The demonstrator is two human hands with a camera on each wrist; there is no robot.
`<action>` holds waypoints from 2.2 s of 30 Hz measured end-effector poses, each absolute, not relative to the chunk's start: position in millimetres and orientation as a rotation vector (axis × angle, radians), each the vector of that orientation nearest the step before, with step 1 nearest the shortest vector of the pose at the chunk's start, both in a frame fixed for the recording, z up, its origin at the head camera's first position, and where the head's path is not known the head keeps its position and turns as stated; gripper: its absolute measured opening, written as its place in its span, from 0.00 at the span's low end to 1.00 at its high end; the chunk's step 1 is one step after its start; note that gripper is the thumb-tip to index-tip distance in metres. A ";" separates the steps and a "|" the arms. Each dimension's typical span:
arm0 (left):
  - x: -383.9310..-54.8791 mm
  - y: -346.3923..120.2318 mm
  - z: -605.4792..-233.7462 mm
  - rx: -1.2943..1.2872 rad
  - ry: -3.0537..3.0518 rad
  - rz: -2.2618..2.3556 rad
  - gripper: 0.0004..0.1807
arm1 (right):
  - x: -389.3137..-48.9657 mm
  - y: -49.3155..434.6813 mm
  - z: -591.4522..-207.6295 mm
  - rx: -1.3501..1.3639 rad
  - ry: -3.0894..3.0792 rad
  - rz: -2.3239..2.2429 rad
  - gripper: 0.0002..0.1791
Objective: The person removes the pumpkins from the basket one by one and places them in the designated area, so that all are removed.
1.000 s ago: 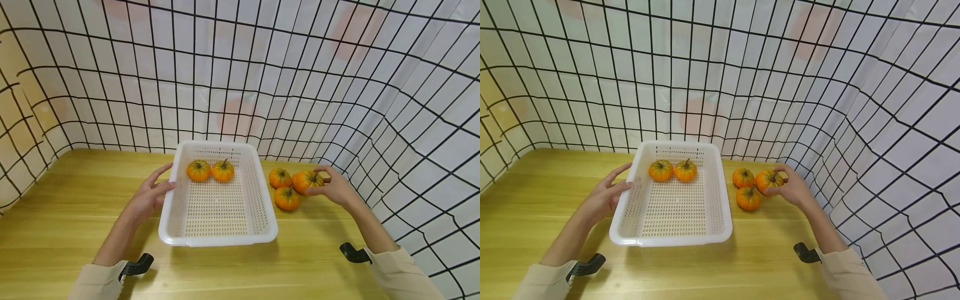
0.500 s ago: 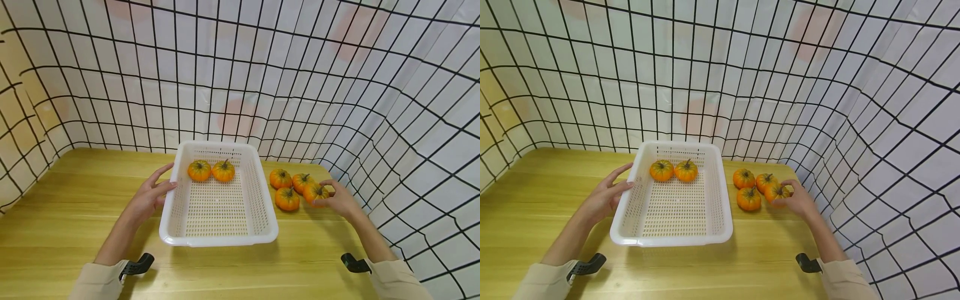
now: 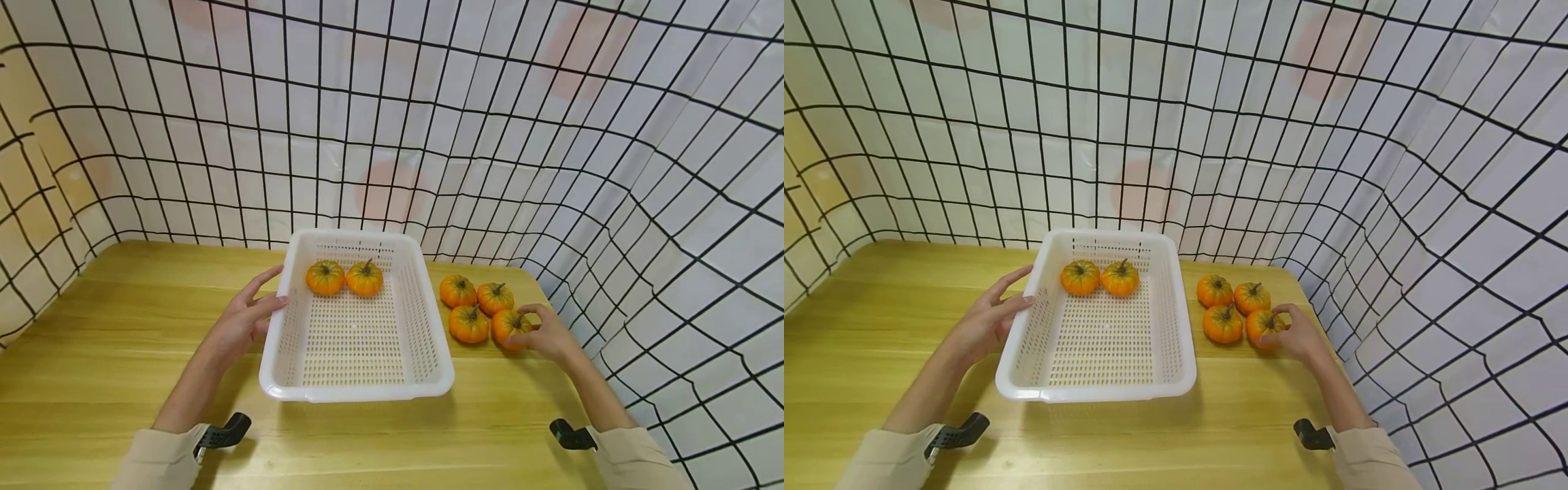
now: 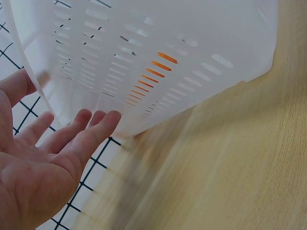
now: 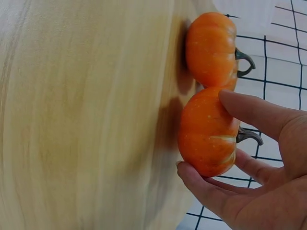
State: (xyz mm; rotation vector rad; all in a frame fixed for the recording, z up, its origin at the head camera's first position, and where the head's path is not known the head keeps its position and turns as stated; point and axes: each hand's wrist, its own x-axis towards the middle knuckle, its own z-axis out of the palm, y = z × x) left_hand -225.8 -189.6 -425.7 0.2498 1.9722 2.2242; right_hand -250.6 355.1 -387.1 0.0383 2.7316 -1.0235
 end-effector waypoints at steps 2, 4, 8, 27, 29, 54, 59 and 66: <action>-226.2 -189.8 -425.5 0.252 1.966 2.226 0.38 | -251.1 354.7 -388.3 0.048 2.708 -1.047 0.49; -226.6 -189.9 -425.6 0.253 1.961 2.229 0.38 | -251.5 354.4 -389.5 0.053 2.696 -1.061 0.49; -227.3 -190.2 -426.2 0.249 1.955 2.232 0.38 | -252.2 354.4 -392.8 0.069 2.682 -1.092 0.48; -226.5 -189.2 -425.8 0.253 1.953 2.237 0.38 | -254.0 354.2 -394.1 0.088 2.628 -1.121 0.47; -226.6 -189.4 -425.9 0.257 1.952 2.238 0.38 | -254.4 354.4 -394.4 0.092 2.632 -1.119 0.47; -227.5 -190.3 -425.6 0.263 1.956 2.243 0.38 | -255.1 352.1 -377.3 0.065 2.661 -1.119 0.51; -228.0 -190.3 -427.1 0.262 1.952 2.248 0.38 | -258.3 350.1 -364.5 0.073 2.737 -1.084 0.51; -225.7 -189.3 -428.1 0.251 1.954 2.241 0.38 | -260.7 338.0 -352.4 0.087 2.798 -1.059 0.52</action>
